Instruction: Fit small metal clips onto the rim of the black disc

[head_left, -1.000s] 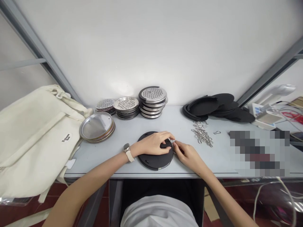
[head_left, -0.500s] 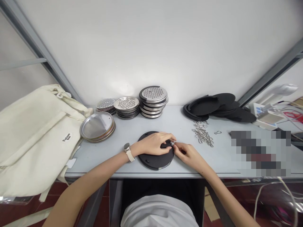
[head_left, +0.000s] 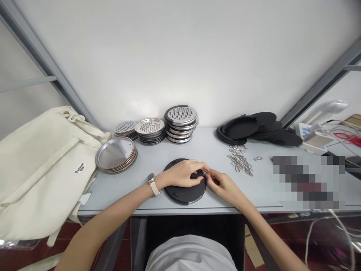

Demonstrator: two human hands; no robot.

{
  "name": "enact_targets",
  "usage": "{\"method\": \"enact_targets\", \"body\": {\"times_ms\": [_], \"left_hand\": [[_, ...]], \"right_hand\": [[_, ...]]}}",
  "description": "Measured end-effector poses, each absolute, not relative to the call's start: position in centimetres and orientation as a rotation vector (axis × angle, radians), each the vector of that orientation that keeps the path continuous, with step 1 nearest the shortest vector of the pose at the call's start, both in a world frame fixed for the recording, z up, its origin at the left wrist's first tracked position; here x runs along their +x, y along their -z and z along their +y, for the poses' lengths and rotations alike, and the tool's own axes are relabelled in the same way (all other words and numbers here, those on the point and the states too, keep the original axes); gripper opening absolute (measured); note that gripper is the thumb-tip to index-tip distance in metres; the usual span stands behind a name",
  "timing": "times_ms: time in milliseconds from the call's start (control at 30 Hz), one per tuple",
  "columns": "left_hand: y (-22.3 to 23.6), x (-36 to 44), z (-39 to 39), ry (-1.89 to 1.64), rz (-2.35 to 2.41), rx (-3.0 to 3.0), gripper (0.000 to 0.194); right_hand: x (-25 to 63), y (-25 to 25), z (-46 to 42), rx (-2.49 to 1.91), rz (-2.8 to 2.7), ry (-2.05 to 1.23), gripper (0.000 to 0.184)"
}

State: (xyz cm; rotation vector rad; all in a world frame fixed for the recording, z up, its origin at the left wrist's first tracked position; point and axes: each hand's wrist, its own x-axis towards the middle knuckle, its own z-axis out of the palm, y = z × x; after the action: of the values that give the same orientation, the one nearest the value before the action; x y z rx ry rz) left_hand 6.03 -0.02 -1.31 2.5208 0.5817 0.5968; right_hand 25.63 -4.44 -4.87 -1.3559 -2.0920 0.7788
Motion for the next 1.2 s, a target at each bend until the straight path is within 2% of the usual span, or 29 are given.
{"method": "enact_targets", "body": {"times_ms": [1200], "left_hand": [[1.16, 6.19, -0.20, -0.575, 0.549, 2.492, 0.033]], "right_hand": [[25.94, 4.96, -4.16, -1.346, -2.094, -0.848, 0.018]]}}
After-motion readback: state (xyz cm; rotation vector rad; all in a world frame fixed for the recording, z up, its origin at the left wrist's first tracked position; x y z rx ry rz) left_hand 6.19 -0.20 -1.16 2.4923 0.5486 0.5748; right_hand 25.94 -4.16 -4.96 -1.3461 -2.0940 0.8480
